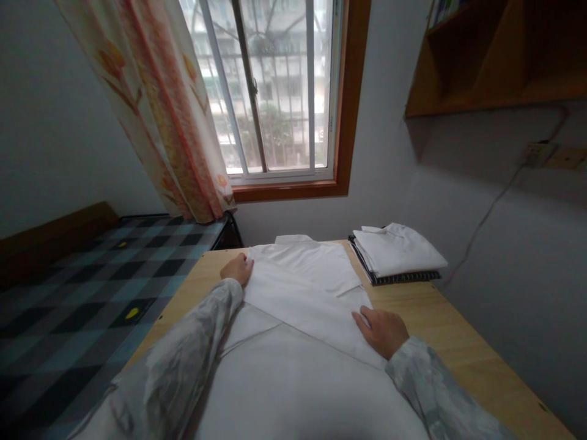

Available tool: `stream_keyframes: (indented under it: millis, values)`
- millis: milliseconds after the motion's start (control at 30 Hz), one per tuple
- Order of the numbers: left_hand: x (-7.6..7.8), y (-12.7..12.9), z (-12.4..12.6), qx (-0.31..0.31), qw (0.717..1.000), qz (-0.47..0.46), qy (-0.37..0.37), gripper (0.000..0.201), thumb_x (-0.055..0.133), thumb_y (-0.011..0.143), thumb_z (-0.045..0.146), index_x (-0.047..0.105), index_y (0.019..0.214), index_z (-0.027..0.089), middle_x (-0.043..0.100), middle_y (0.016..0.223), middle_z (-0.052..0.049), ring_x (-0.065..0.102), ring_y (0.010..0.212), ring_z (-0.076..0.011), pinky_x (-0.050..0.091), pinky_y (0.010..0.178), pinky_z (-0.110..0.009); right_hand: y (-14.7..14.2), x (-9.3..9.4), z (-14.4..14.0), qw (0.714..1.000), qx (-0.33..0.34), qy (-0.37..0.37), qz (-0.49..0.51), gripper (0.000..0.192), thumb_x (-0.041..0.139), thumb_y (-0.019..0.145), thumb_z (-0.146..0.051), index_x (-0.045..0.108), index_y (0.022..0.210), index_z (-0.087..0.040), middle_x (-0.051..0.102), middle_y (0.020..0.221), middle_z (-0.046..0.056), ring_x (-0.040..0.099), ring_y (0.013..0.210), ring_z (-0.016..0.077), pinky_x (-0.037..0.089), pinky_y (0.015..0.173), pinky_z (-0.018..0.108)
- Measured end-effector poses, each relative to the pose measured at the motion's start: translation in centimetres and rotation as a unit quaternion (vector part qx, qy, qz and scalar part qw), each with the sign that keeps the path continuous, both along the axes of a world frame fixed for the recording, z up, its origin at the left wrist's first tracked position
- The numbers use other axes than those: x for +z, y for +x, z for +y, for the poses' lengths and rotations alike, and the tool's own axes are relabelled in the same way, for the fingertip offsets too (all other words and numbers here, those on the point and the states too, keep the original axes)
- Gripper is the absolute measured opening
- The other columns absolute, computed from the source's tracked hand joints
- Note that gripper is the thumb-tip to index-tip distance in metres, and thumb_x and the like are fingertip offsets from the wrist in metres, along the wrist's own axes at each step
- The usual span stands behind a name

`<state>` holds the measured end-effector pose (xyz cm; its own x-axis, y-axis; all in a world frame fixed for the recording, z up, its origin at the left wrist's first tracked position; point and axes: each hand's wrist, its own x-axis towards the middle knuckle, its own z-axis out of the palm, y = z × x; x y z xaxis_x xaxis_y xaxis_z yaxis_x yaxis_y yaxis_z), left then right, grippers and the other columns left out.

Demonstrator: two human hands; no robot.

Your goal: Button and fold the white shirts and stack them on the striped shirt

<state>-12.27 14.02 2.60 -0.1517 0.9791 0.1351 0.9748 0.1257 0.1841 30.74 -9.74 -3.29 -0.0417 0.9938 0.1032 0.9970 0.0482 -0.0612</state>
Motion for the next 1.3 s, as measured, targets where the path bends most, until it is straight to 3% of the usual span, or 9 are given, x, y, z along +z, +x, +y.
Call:
stream_keyframes:
  millis: [167, 300, 367, 467, 533, 600, 733, 900, 1300]
  values:
    - [-0.5, -0.7, 0.8, 0.062, 0.996, -0.07, -0.004, 0.031, 0.049, 0.104, 0.049, 0.069, 0.102, 0.025, 0.079, 0.115, -0.013, 0.073, 0.111, -0.0315, 0.053, 0.085, -0.038, 0.1, 0.0, -0.1, 1.0, 0.006, 0.011, 0.022, 0.051, 0.034, 0.113, -0.055, 0.07, 0.093, -0.025, 0.08, 0.088, 0.007, 0.077, 0.081, 0.0247, 0.034, 0.063, 0.031]
    - [-0.2, -0.5, 0.8, 0.055, 0.995, -0.044, 0.066, 0.024, 0.054, 0.1, 0.037, 0.068, 0.114, 0.022, 0.074, 0.125, -0.015, 0.072, 0.111, -0.032, 0.054, 0.087, -0.04, 0.1, 0.2, -0.2, 0.999, 0.007, 0.01, 0.035, 0.049, 0.035, 0.113, -0.056, 0.067, 0.093, -0.025, 0.08, 0.086, 0.007, 0.076, 0.078, 0.0249, 0.034, 0.063, 0.032]
    - [0.1, 0.5, 0.5, -0.007, 0.992, 0.002, 0.128, 0.027, 0.055, 0.098, 0.029, 0.067, 0.12, 0.019, 0.069, 0.133, -0.018, 0.069, 0.118, -0.0325, 0.053, 0.096, -0.042, 0.1, 0.8, -0.3, 0.999, 0.012, 0.006, 0.048, 0.046, 0.038, 0.112, -0.057, 0.066, 0.094, -0.025, 0.079, 0.084, 0.006, 0.074, 0.075, 0.0246, 0.035, 0.062, 0.032]
    - [0.1, 2.8, -0.2, -0.174, 0.969, 0.041, 0.171, 0.039, 0.058, 0.098, 0.034, 0.065, 0.132, 0.016, 0.063, 0.147, -0.019, 0.061, 0.134, -0.0328, 0.045, 0.116, -0.043, -0.2, 2.2, -0.2, 0.998, 0.003, 0.017, 0.052, 0.041, 0.044, 0.109, -0.057, 0.064, 0.095, -0.025, 0.076, 0.081, 0.005, 0.072, 0.073, 0.0255, 0.041, 0.064, 0.034]
    - [-0.5, 4.0, -0.5, -0.28, 0.946, 0.055, 0.15, 0.053, 0.06, 0.099, 0.045, 0.061, 0.144, 0.015, 0.055, 0.16, -0.018, 0.05, 0.149, -0.0333, 0.034, 0.127, -0.045, -0.9, 3.2, 0.2, 0.997, 0.024, 0.054, 0.052, 0.037, 0.049, 0.107, -0.055, 0.066, 0.099, -0.023, 0.077, 0.093, 0.01, 0.072, 0.085, 0.0281, 0.05, 0.076, 0.039]
    - [-1.6, 4.6, -0.5, -0.326, 0.938, 0.064, 0.099, 0.066, 0.056, 0.101, 0.055, 0.054, 0.154, 0.016, 0.045, 0.17, -0.017, 0.038, 0.159, -0.033, 0.025, 0.133, -0.048, -2.0, 3.9, 0.9, 0.99, 0.085, 0.093, 0.061, 0.039, 0.054, 0.105, -0.053, 0.07, 0.115, -0.019, 0.076, 0.118, 0.016, 0.07, 0.11, 0.0322, 0.052, 0.098, 0.046]
    - [-3.5, 4.1, 0.3, -0.278, 0.96, 0.046, -0.001, 0.079, 0.037, 0.106, 0.065, 0.041, 0.166, 0.013, 0.033, 0.177, -0.017, 0.027, 0.166, -0.0317, 0.02, 0.134, -0.05, -4.9, 3.3, 2.5, 0.972, 0.205, 0.069, 0.095, 0.063, 0.053, 0.107, -0.055, 0.053, 0.157, -0.016, 0.047, 0.168, 0.017, 0.043, 0.155, 0.0335, 0.033, 0.129, 0.052]
    - [-3.7, 2.5, 1.1, -0.231, 0.971, 0.053, -0.027, 0.085, 0.03, 0.106, 0.069, 0.034, 0.17, 0.013, 0.024, 0.18, -0.013, 0.02, 0.168, -0.0304, 0.018, 0.135, -0.052, -6.4, 1.6, 3.9, 0.968, 0.223, -0.041, 0.111, 0.078, 0.042, 0.11, -0.063, 0.03, 0.173, -0.018, 0.022, 0.18, 0.011, 0.023, 0.167, 0.0286, 0.023, 0.136, 0.051]
    - [-3.1, -0.9, 3.0, -0.103, 0.992, 0.06, -0.032, 0.088, 0.027, 0.104, 0.071, 0.031, 0.173, 0.017, 0.024, 0.18, -0.012, 0.024, 0.166, -0.0333, 0.022, 0.133, -0.055, -3.4, -0.3, 4.1, 0.977, 0.186, -0.015, 0.103, 0.076, 0.04, 0.111, -0.06, 0.018, 0.176, -0.027, 0.024, 0.18, 0.007, 0.025, 0.166, 0.028, 0.026, 0.134, 0.054]
